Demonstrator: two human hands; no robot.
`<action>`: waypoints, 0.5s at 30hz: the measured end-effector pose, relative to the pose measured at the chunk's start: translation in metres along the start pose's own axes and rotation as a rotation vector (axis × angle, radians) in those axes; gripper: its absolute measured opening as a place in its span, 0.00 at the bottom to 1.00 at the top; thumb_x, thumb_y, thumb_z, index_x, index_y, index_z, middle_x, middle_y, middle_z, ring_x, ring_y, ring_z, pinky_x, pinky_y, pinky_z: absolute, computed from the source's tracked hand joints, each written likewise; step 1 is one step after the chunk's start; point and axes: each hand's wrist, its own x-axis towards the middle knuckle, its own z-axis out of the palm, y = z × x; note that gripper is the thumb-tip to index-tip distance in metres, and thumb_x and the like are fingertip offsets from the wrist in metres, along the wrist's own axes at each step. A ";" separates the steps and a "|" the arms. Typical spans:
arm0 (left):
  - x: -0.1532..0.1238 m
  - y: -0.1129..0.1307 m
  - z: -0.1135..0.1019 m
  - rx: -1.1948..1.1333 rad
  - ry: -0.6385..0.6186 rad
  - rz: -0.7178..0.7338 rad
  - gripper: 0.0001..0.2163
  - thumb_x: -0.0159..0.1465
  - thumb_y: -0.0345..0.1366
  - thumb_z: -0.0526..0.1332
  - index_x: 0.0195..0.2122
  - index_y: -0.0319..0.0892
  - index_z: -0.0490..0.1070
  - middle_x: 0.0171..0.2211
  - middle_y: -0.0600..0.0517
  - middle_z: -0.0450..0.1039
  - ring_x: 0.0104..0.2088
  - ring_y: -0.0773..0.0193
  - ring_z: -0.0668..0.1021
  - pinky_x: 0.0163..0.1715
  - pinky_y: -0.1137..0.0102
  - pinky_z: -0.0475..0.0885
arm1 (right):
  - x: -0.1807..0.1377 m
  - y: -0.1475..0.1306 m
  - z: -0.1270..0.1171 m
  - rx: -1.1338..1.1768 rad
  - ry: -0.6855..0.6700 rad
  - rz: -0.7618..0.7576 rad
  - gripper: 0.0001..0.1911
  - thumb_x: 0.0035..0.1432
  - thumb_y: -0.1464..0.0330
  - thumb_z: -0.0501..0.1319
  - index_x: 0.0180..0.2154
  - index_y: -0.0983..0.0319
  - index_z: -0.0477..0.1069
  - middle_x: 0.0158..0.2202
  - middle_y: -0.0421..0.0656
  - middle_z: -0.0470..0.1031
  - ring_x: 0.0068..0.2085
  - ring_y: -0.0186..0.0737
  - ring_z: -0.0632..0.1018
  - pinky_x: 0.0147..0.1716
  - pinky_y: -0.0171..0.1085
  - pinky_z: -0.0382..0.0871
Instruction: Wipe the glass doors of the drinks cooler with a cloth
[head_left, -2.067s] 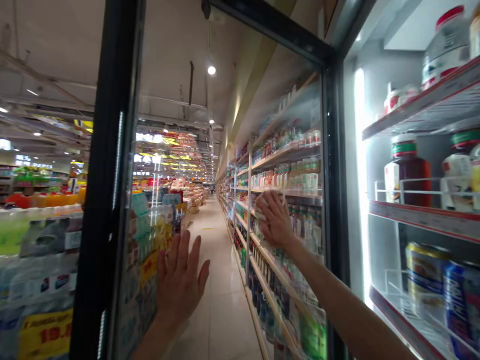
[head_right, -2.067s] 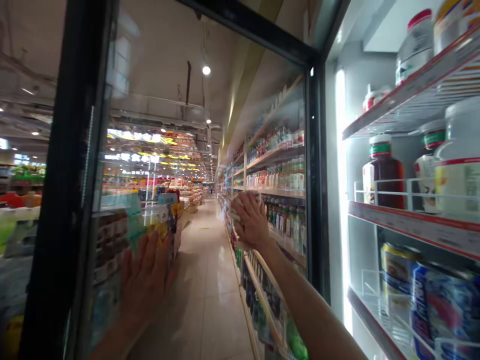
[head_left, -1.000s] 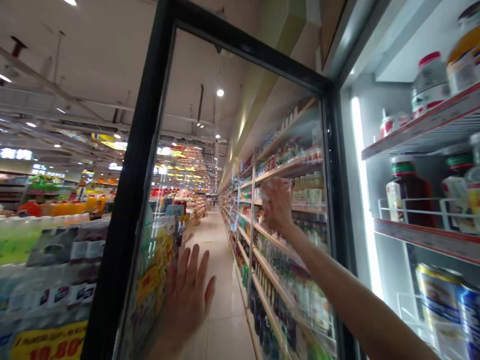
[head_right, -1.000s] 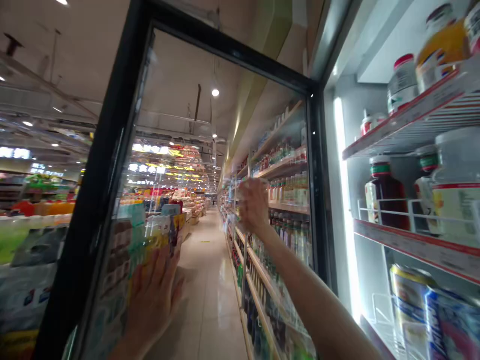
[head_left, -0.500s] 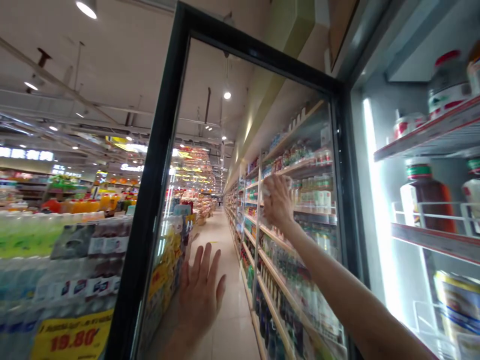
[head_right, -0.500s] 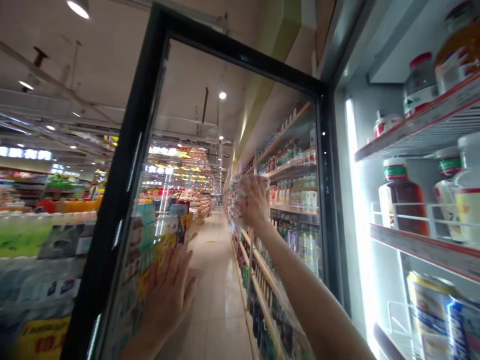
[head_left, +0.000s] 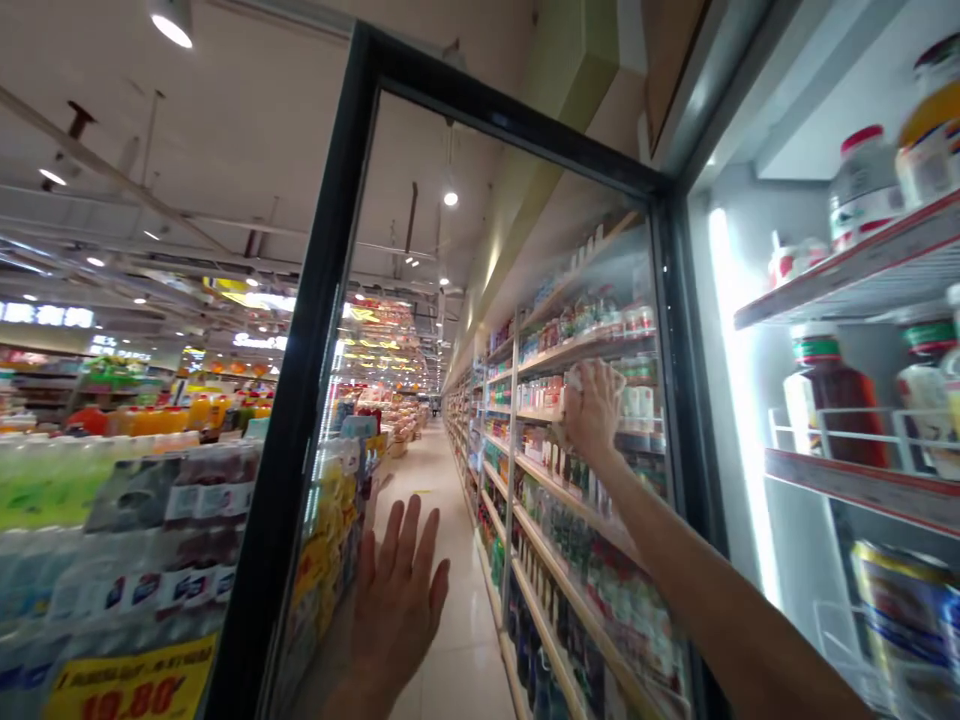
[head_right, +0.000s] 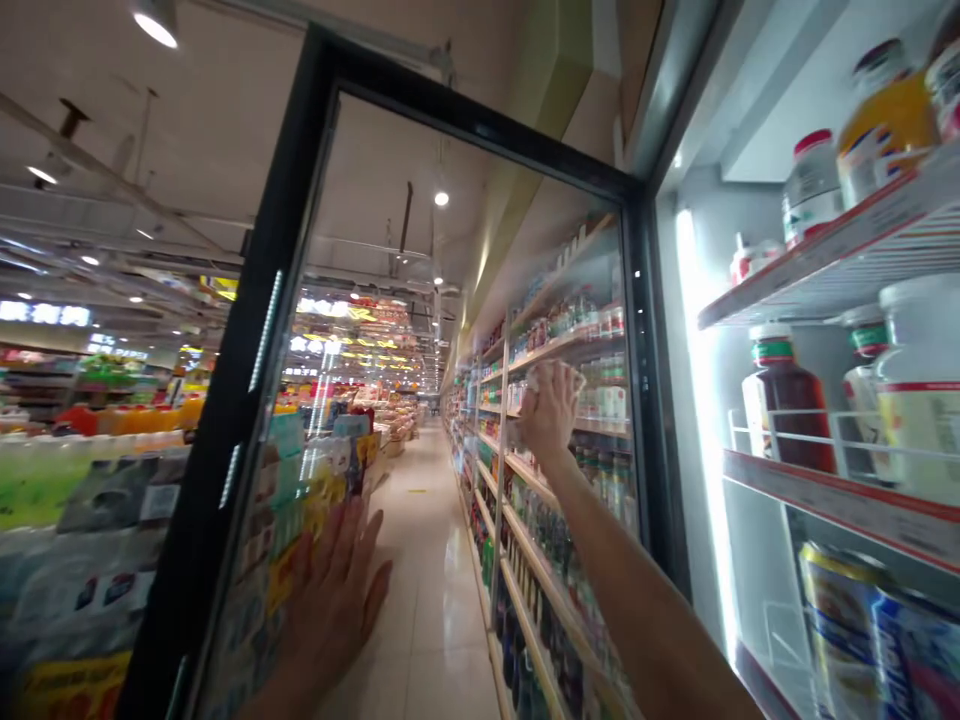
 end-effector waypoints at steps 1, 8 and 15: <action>0.000 0.001 0.001 -0.002 0.002 -0.001 0.31 0.61 0.32 0.55 0.64 0.39 0.45 0.62 0.41 0.54 0.65 0.55 0.49 0.63 0.55 0.44 | -0.006 0.001 -0.001 0.022 -0.071 -0.153 0.25 0.60 0.64 0.46 0.58 0.62 0.61 0.62 0.50 0.57 0.65 0.51 0.53 0.58 0.57 0.53; 0.003 -0.003 -0.005 -0.004 -0.027 0.028 0.27 0.60 0.31 0.55 0.61 0.37 0.53 0.59 0.39 0.60 0.65 0.54 0.49 0.62 0.54 0.47 | 0.008 -0.015 0.004 -0.001 -0.002 0.130 0.26 0.60 0.65 0.45 0.58 0.65 0.60 0.63 0.52 0.56 0.64 0.55 0.54 0.58 0.60 0.51; 0.041 -0.049 -0.024 0.015 -0.013 -0.089 0.24 0.62 0.34 0.54 0.60 0.39 0.55 0.62 0.38 0.55 0.65 0.54 0.53 0.59 0.56 0.54 | -0.035 -0.099 0.010 0.100 -0.292 -0.686 0.25 0.59 0.63 0.50 0.58 0.55 0.60 0.64 0.41 0.55 0.66 0.45 0.49 0.61 0.52 0.47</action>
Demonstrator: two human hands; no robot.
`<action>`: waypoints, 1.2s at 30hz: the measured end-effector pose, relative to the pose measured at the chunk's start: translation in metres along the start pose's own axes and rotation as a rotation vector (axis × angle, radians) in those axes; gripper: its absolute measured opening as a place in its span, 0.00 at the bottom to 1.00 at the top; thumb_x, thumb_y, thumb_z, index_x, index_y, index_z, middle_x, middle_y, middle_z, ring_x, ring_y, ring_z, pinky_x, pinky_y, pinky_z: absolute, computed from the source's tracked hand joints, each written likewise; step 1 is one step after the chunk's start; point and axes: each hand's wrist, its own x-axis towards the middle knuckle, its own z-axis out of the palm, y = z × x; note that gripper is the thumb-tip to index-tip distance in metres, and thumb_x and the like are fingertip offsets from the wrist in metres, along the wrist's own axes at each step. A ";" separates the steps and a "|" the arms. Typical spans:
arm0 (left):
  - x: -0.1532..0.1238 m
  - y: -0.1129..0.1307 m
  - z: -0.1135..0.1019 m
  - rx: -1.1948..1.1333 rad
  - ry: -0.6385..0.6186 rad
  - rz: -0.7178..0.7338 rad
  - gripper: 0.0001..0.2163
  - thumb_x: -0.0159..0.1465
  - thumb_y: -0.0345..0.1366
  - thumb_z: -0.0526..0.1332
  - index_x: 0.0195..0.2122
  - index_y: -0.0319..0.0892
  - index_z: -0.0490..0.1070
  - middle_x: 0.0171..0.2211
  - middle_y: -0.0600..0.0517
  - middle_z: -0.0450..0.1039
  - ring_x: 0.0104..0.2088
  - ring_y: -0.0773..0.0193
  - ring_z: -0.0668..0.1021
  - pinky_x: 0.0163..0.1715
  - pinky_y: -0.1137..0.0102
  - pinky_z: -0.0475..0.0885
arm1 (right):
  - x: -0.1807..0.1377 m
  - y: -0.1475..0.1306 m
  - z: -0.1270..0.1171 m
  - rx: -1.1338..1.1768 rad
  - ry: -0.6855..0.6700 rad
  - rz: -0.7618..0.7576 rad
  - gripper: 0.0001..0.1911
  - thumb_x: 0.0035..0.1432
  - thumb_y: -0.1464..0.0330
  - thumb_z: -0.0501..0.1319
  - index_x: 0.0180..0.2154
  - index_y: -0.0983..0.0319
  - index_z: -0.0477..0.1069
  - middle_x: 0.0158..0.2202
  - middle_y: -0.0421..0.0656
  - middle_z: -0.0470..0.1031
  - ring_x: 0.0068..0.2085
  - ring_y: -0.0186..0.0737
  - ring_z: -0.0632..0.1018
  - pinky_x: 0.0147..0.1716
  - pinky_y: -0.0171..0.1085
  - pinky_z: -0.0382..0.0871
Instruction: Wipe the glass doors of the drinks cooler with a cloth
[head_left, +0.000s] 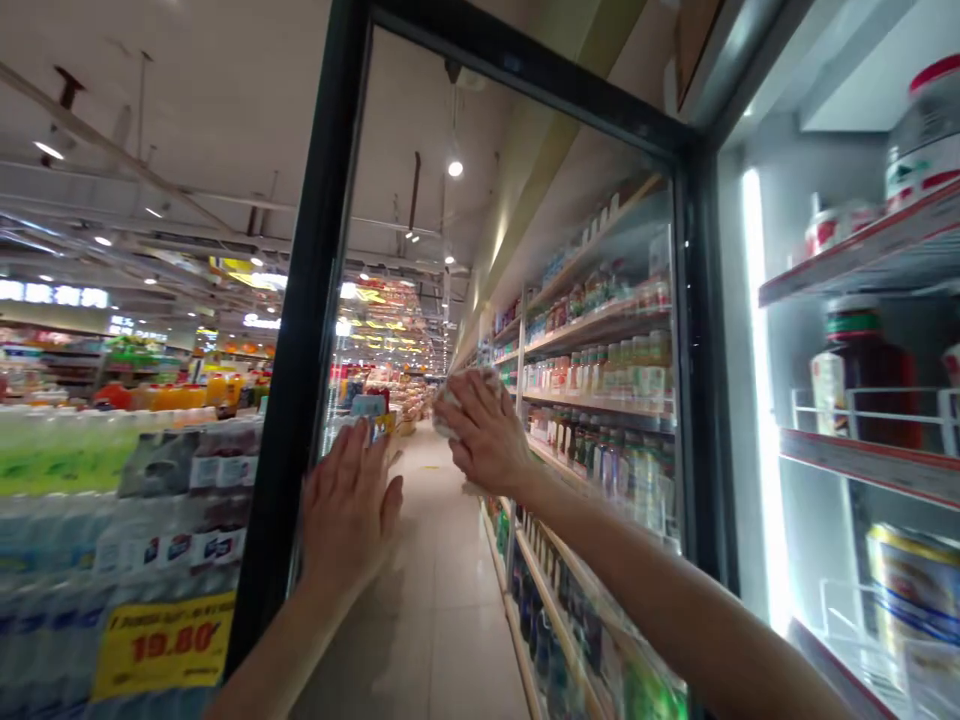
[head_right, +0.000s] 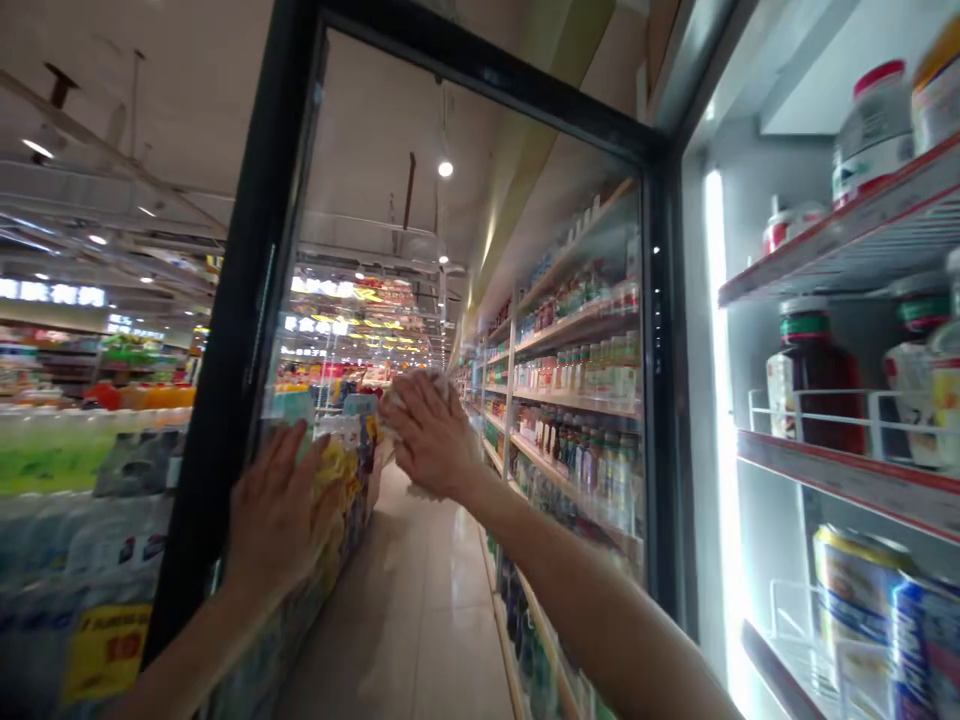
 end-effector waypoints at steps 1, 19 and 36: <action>0.002 -0.004 0.000 0.009 0.000 -0.008 0.25 0.62 0.34 0.54 0.61 0.39 0.53 0.62 0.38 0.54 0.65 0.54 0.52 0.59 0.56 0.54 | -0.002 0.001 -0.002 0.001 -0.018 -0.037 0.25 0.59 0.63 0.50 0.58 0.54 0.60 0.64 0.41 0.56 0.66 0.45 0.50 0.61 0.52 0.47; -0.030 -0.010 -0.020 -0.102 -0.084 0.045 0.25 0.63 0.28 0.51 0.62 0.43 0.51 0.62 0.43 0.55 0.65 0.56 0.53 0.60 0.56 0.56 | -0.079 -0.042 0.007 0.011 0.044 0.343 0.27 0.57 0.67 0.51 0.59 0.58 0.59 0.64 0.48 0.56 0.66 0.52 0.49 0.60 0.58 0.46; -0.049 -0.007 -0.056 -0.294 -0.039 -0.030 0.28 0.61 0.27 0.53 0.62 0.47 0.49 0.62 0.45 0.53 0.62 0.55 0.59 0.59 0.58 0.60 | 0.009 -0.093 0.013 0.202 -0.115 -0.251 0.25 0.60 0.63 0.50 0.58 0.55 0.59 0.64 0.41 0.55 0.66 0.43 0.50 0.63 0.52 0.41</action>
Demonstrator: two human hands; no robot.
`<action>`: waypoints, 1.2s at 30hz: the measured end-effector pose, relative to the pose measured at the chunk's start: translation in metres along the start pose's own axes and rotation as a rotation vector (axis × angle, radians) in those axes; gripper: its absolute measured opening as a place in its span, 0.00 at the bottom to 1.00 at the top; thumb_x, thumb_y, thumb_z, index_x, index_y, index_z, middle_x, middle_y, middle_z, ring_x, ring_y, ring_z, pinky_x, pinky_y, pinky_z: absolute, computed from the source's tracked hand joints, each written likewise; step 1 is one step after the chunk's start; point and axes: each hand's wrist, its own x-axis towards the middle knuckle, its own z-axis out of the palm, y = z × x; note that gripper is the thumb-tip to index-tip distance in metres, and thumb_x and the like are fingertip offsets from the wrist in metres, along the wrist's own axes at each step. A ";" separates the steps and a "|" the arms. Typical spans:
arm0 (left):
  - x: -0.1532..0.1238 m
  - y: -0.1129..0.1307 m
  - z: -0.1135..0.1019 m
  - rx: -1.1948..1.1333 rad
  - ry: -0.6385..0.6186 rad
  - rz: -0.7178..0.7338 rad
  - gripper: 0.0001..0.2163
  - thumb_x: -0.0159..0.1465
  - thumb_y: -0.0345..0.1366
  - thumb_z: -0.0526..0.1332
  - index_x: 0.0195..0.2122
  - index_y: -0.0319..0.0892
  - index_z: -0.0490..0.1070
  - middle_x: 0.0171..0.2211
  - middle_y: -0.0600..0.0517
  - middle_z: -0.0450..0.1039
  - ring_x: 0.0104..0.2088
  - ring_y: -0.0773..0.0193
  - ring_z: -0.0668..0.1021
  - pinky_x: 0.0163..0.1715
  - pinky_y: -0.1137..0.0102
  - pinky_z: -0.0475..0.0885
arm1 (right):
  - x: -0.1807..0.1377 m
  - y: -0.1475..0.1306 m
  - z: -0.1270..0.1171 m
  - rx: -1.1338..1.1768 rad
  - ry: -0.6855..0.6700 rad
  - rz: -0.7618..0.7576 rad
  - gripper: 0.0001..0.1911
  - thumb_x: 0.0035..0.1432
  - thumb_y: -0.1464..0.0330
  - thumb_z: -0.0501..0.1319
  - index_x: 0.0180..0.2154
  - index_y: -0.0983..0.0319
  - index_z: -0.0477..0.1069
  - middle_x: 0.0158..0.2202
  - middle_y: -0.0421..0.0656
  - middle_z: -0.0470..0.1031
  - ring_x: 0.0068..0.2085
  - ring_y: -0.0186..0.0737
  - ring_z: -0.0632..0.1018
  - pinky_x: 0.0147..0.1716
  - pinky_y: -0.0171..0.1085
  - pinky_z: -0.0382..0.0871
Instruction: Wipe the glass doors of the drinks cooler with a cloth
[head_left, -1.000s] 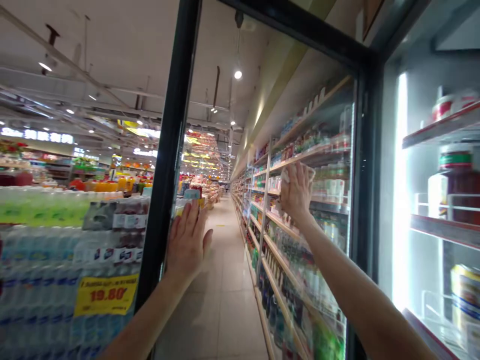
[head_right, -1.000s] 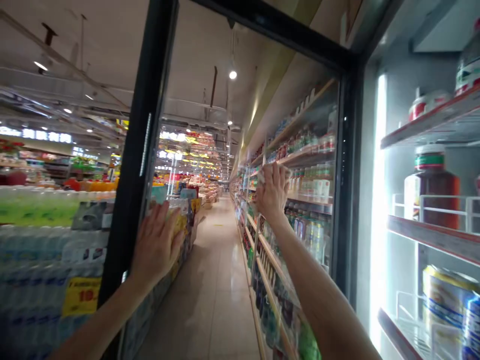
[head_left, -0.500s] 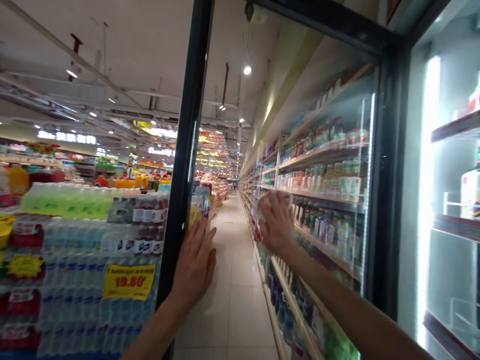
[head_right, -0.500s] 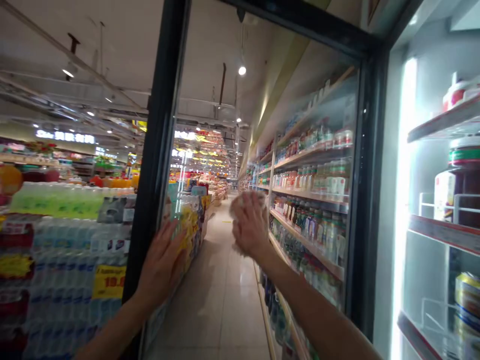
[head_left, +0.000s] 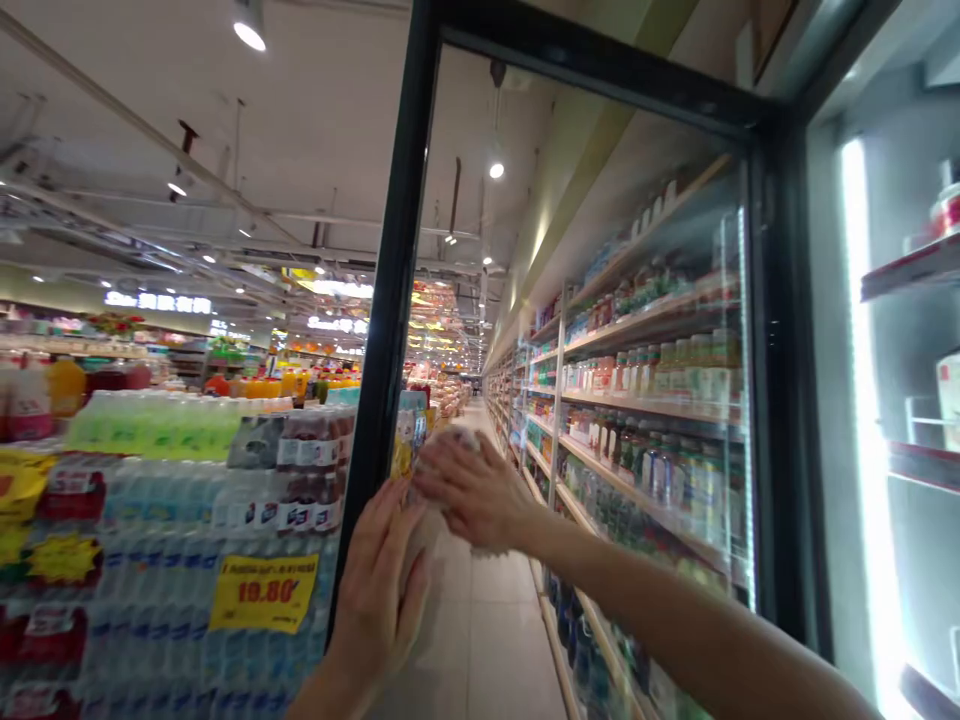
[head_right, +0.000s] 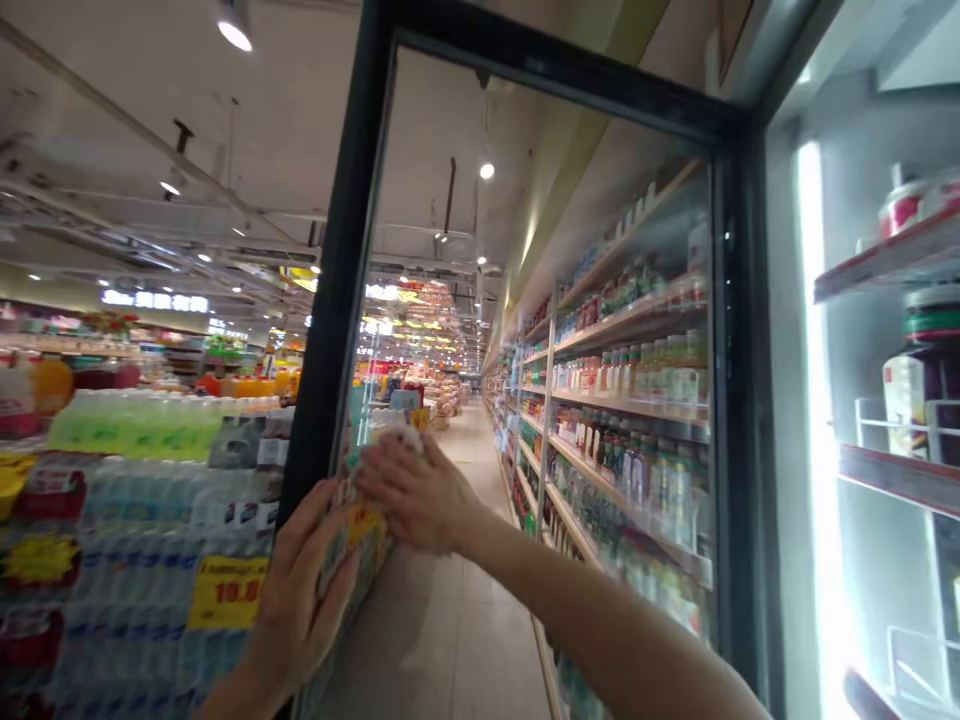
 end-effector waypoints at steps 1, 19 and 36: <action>0.004 -0.001 0.001 0.010 0.008 0.004 0.28 0.61 0.27 0.53 0.62 0.47 0.49 0.62 0.45 0.53 0.62 0.55 0.59 0.59 0.57 0.60 | 0.010 0.008 -0.003 -0.023 0.041 0.111 0.25 0.60 0.63 0.50 0.59 0.56 0.59 0.64 0.42 0.55 0.66 0.45 0.50 0.63 0.54 0.40; 0.142 -0.004 0.058 0.211 0.152 -0.045 0.22 0.65 0.39 0.49 0.60 0.40 0.56 0.62 0.41 0.56 0.64 0.53 0.55 0.60 0.52 0.51 | 0.032 0.127 -0.065 -0.215 0.257 0.468 0.25 0.59 0.65 0.50 0.58 0.54 0.59 0.64 0.40 0.55 0.65 0.46 0.52 0.61 0.53 0.47; 0.139 -0.004 0.068 0.347 0.050 0.127 0.22 0.65 0.39 0.49 0.60 0.40 0.56 0.63 0.43 0.52 0.64 0.54 0.53 0.62 0.51 0.45 | -0.055 0.145 -0.061 -0.257 0.405 0.740 0.26 0.60 0.66 0.46 0.60 0.60 0.57 0.64 0.48 0.55 0.65 0.50 0.52 0.59 0.57 0.52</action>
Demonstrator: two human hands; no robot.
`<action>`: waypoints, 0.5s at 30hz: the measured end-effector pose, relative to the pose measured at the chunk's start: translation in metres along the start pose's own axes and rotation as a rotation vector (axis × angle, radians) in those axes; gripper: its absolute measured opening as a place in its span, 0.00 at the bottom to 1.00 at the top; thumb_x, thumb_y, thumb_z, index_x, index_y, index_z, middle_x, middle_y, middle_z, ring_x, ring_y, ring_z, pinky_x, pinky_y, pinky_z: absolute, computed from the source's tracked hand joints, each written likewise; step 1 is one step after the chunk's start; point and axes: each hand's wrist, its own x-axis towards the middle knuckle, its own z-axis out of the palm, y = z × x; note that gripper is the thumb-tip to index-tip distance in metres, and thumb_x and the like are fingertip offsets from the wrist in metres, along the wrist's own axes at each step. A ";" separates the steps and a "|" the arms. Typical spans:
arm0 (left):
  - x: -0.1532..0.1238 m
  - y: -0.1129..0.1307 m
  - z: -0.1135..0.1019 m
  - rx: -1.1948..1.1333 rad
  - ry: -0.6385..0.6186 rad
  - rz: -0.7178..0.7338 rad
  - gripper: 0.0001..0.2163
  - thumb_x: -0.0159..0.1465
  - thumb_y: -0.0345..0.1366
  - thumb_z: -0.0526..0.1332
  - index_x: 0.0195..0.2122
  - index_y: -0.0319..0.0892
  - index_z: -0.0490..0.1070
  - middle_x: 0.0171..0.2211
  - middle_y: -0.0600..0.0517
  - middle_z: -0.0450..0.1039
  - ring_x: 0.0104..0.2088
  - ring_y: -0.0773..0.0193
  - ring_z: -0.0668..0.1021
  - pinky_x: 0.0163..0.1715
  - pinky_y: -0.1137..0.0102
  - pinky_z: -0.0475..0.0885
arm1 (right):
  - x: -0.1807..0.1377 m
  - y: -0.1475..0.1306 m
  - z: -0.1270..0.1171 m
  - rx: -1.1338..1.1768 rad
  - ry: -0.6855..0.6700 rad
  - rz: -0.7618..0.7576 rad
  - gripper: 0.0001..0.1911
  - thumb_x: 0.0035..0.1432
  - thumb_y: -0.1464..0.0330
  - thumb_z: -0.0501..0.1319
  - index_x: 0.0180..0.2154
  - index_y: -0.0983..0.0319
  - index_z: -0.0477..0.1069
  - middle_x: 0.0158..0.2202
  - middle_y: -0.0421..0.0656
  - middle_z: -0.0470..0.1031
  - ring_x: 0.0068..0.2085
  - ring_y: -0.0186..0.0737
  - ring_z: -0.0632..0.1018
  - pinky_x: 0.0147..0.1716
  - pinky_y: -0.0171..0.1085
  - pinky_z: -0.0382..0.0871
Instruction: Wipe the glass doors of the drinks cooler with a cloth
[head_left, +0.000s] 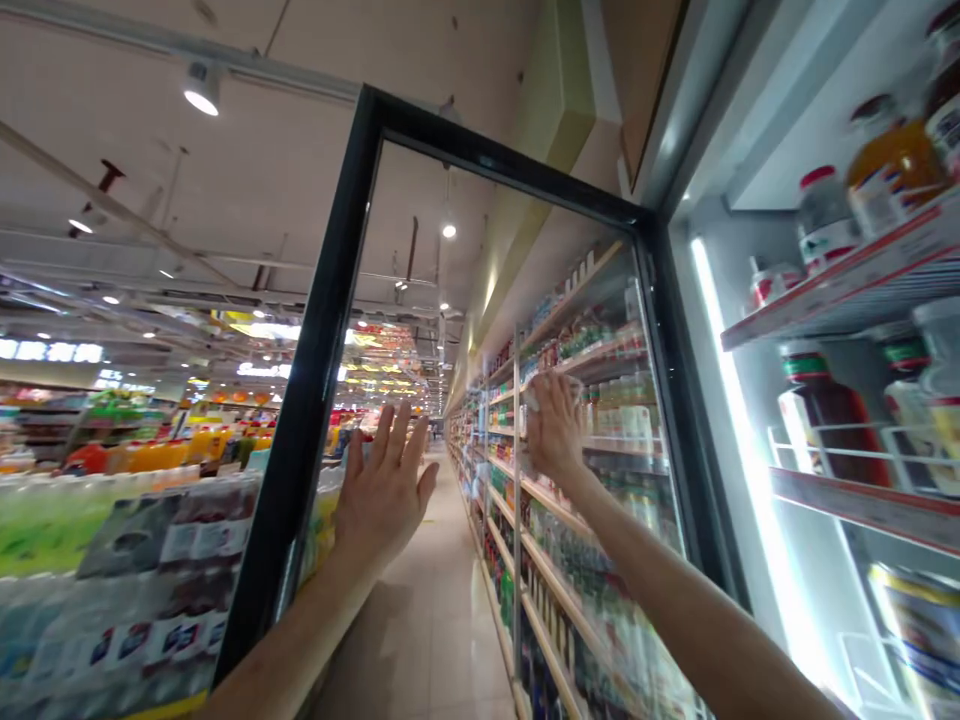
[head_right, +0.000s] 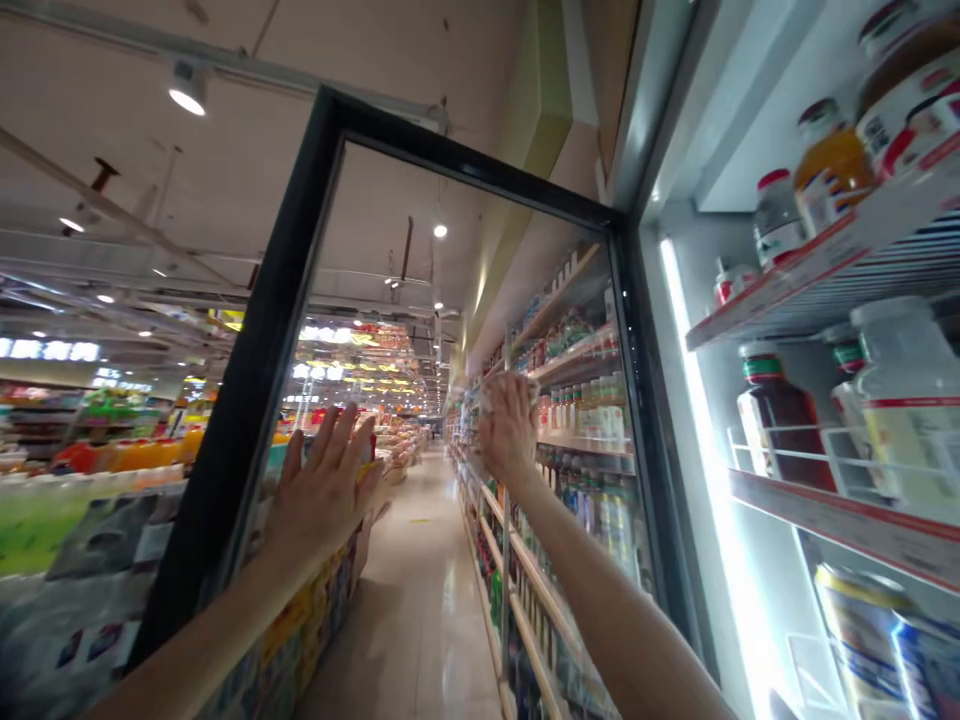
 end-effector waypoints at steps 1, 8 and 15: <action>-0.001 0.000 0.001 0.000 -0.003 0.000 0.23 0.65 0.39 0.49 0.61 0.40 0.56 0.63 0.43 0.52 0.65 0.54 0.52 0.62 0.52 0.45 | -0.006 -0.004 0.001 0.015 -0.053 -0.118 0.26 0.60 0.66 0.47 0.59 0.59 0.58 0.64 0.47 0.55 0.65 0.49 0.51 0.60 0.55 0.52; 0.001 -0.003 0.003 -0.024 -0.020 -0.021 0.23 0.65 0.39 0.50 0.61 0.40 0.54 0.63 0.43 0.52 0.65 0.55 0.51 0.62 0.52 0.43 | -0.029 -0.021 0.007 -0.048 0.074 0.170 0.25 0.61 0.66 0.46 0.60 0.60 0.58 0.62 0.50 0.57 0.64 0.53 0.54 0.57 0.59 0.53; -0.028 0.019 0.008 -0.066 -0.065 -0.035 0.23 0.65 0.40 0.51 0.61 0.41 0.55 0.63 0.43 0.52 0.65 0.55 0.50 0.63 0.53 0.42 | -0.060 0.002 0.003 -0.022 -0.019 0.004 0.25 0.60 0.65 0.48 0.59 0.58 0.59 0.63 0.46 0.56 0.65 0.48 0.52 0.59 0.55 0.50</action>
